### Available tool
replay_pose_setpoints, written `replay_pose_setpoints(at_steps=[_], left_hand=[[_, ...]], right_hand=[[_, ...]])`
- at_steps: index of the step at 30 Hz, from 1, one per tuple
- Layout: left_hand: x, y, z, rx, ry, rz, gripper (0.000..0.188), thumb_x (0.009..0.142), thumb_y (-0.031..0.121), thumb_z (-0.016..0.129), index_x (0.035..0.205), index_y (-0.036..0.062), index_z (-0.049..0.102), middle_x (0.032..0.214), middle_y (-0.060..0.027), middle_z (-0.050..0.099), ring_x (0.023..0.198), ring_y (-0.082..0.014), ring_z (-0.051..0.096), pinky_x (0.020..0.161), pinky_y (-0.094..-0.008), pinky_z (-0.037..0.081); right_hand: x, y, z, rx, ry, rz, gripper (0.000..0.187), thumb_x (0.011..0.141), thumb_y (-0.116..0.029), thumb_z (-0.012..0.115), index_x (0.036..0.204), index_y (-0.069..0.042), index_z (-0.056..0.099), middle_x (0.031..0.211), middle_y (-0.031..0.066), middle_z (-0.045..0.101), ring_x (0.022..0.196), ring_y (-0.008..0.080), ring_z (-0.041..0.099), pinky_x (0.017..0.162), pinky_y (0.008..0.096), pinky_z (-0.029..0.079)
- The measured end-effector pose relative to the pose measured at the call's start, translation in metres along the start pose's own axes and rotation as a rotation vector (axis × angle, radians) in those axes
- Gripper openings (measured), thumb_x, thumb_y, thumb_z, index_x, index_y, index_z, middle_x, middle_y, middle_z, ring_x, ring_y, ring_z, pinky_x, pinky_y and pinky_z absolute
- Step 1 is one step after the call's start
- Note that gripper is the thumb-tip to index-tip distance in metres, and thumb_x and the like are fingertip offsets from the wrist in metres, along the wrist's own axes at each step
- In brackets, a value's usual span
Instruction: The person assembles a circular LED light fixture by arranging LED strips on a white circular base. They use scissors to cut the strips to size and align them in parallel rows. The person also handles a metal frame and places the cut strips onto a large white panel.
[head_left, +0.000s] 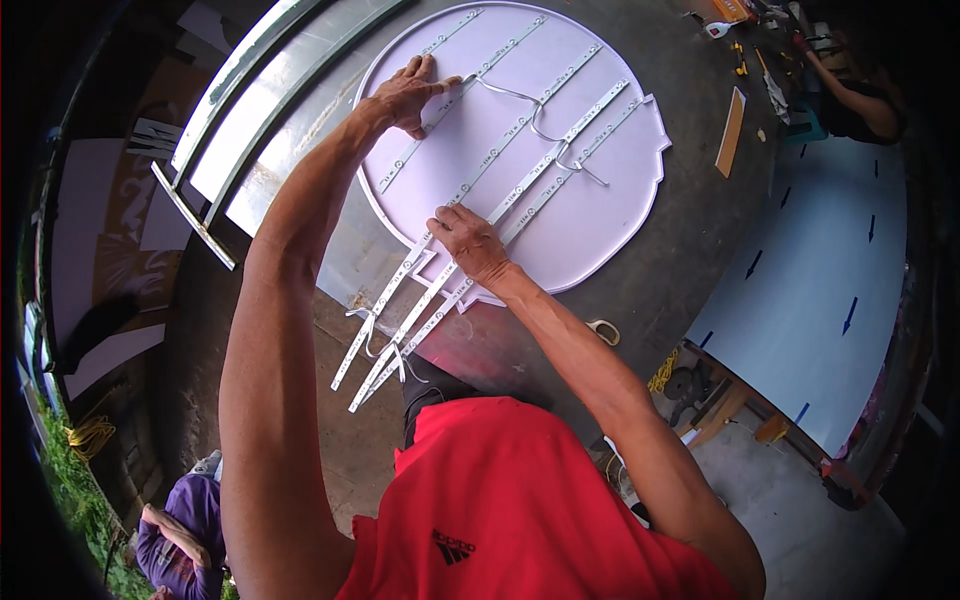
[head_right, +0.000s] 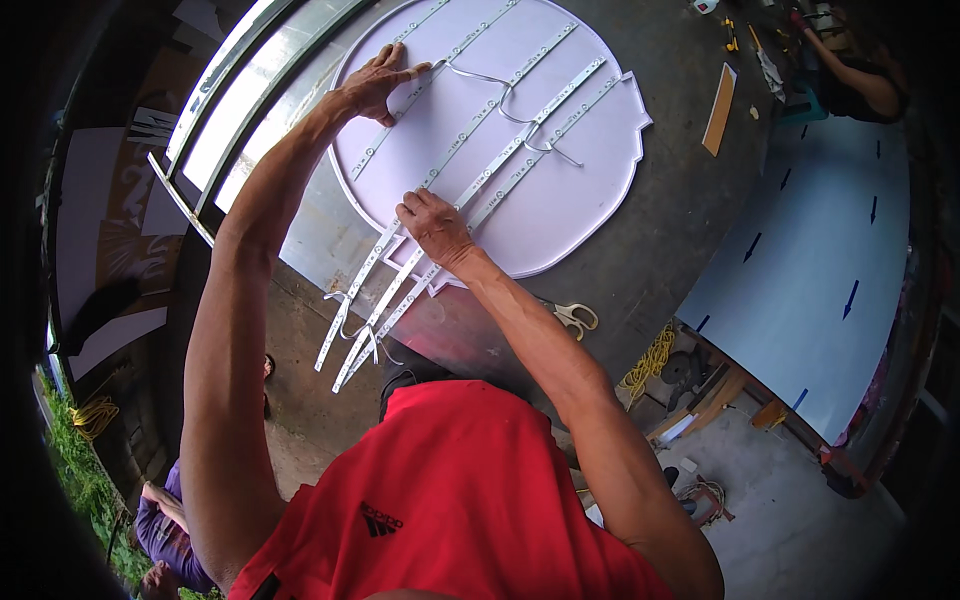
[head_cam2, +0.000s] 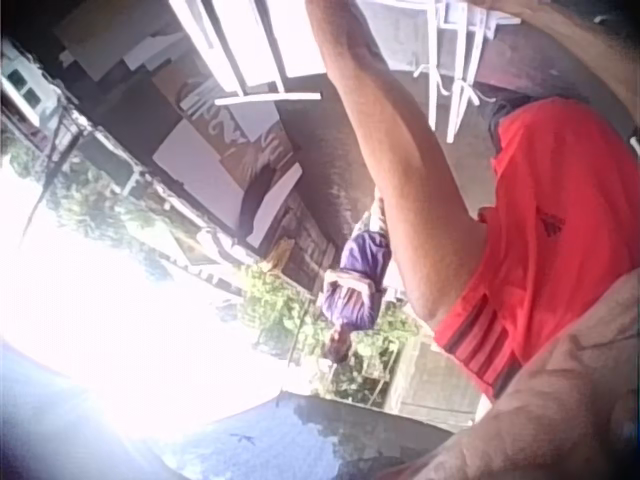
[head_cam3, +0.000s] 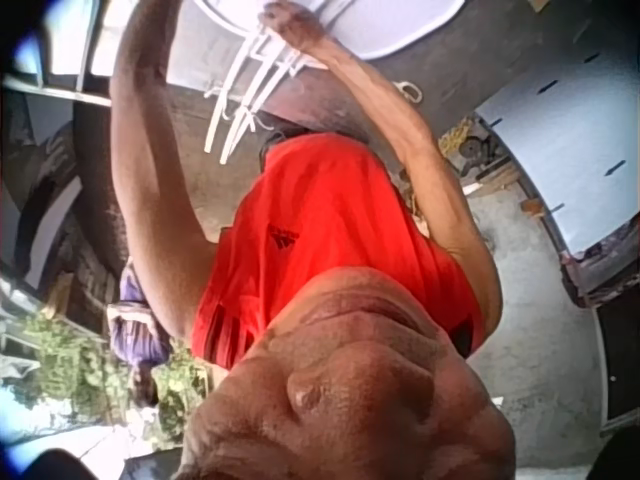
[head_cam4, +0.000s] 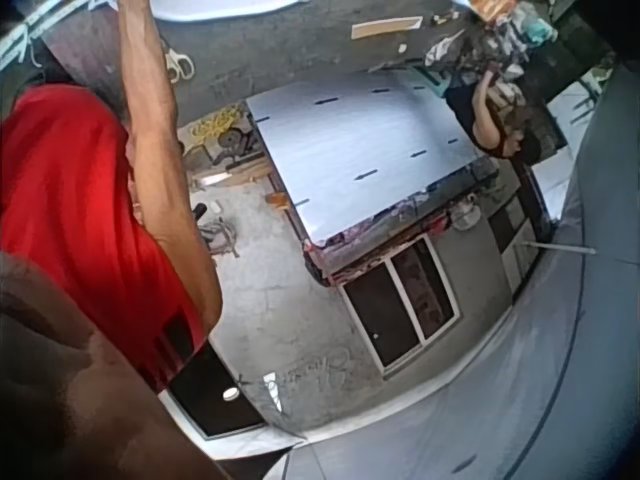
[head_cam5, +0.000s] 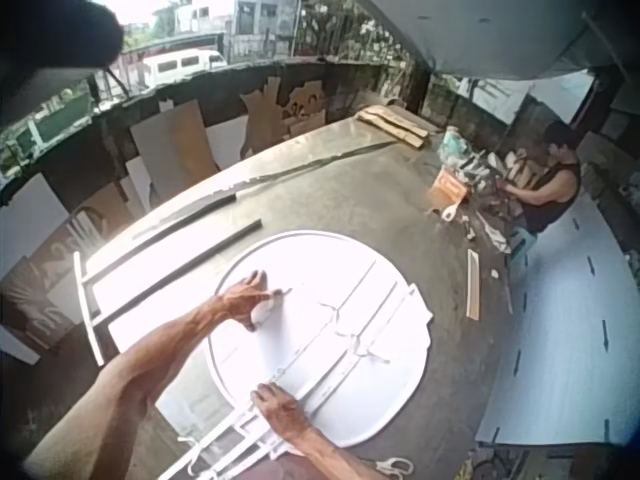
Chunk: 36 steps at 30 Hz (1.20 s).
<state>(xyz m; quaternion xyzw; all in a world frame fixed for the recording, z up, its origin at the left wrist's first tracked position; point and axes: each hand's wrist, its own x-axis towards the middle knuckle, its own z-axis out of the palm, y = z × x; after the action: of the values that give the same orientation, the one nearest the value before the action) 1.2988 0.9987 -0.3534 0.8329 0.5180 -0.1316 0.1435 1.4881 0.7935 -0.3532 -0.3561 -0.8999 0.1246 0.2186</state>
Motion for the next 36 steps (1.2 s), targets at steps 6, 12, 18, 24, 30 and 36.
replay_pose_setpoints(at_steps=[6,12,18,24,30,36], left_hand=[[0.0,0.0,0.001,0.024,0.003,0.005,0.124,0.053,0.024,0.096,0.155,0.0403,0.028,0.163,-0.0259,0.013,0.15,-0.0428,0.017,0.123,-0.0423,0.025],[0.002,0.002,0.002,0.02,0.015,0.004,0.124,0.053,0.023,0.097,0.155,0.0397,0.029,0.162,-0.0254,0.014,0.15,-0.0424,0.017,0.123,-0.0419,0.025],[0.001,0.0,0.004,0.012,0.029,0.003,0.124,0.053,0.021,0.096,0.155,0.0395,0.029,0.162,-0.0243,0.016,0.151,-0.0414,0.016,0.123,-0.0439,0.024],[0.0,0.006,0.001,0.014,0.031,-0.006,0.124,0.052,0.02,0.097,0.155,0.0395,0.03,0.164,-0.0186,0.017,0.151,-0.0409,0.015,0.123,-0.0483,0.024],[0.002,0.001,0.005,-0.029,0.013,0.012,0.124,0.053,0.019,0.096,0.155,0.0402,0.029,0.164,-0.0203,0.015,0.15,-0.0433,0.015,0.12,-0.0542,0.027],[0.002,-0.001,0.004,0.025,0.021,0.027,0.122,0.054,0.023,0.096,0.155,0.0402,0.031,0.163,-0.02,0.018,0.149,-0.043,0.018,0.116,-0.0558,0.03]], right_hand=[[0.0,-0.006,0.003,-0.027,0.013,0.028,0.009,0.075,-0.003,0.062,0.083,-0.006,0.058,0.088,0.0072,0.057,0.091,0.0236,0.059,0.08,0.0331,0.056],[-0.01,-0.014,0.006,-0.058,0.015,0.084,0.023,0.079,-0.004,0.062,0.102,-0.002,0.063,0.101,0.009,0.06,0.105,0.0258,0.058,0.091,0.0351,0.053],[-0.021,-0.017,0.004,-0.038,-0.011,0.077,0.039,0.085,-0.005,0.059,0.123,0.003,0.059,0.118,0.0147,0.059,0.116,0.0292,0.055,0.102,0.0404,0.046],[-0.02,-0.02,-0.002,-0.031,-0.003,0.073,0.037,0.087,-0.008,0.06,0.122,0.005,0.059,0.119,0.0156,0.059,0.116,0.0296,0.055,0.101,0.0421,0.046],[-0.02,-0.022,-0.002,-0.026,0.022,0.077,0.031,0.089,-0.009,0.059,0.117,0.005,0.06,0.119,0.0165,0.06,0.115,0.0305,0.056,0.1,0.0425,0.046],[-0.021,-0.019,0.0,-0.007,-0.025,0.098,0.036,0.084,-0.004,0.056,0.119,0.002,0.061,0.121,0.0133,0.061,0.118,0.0285,0.055,0.101,0.0408,0.045]])
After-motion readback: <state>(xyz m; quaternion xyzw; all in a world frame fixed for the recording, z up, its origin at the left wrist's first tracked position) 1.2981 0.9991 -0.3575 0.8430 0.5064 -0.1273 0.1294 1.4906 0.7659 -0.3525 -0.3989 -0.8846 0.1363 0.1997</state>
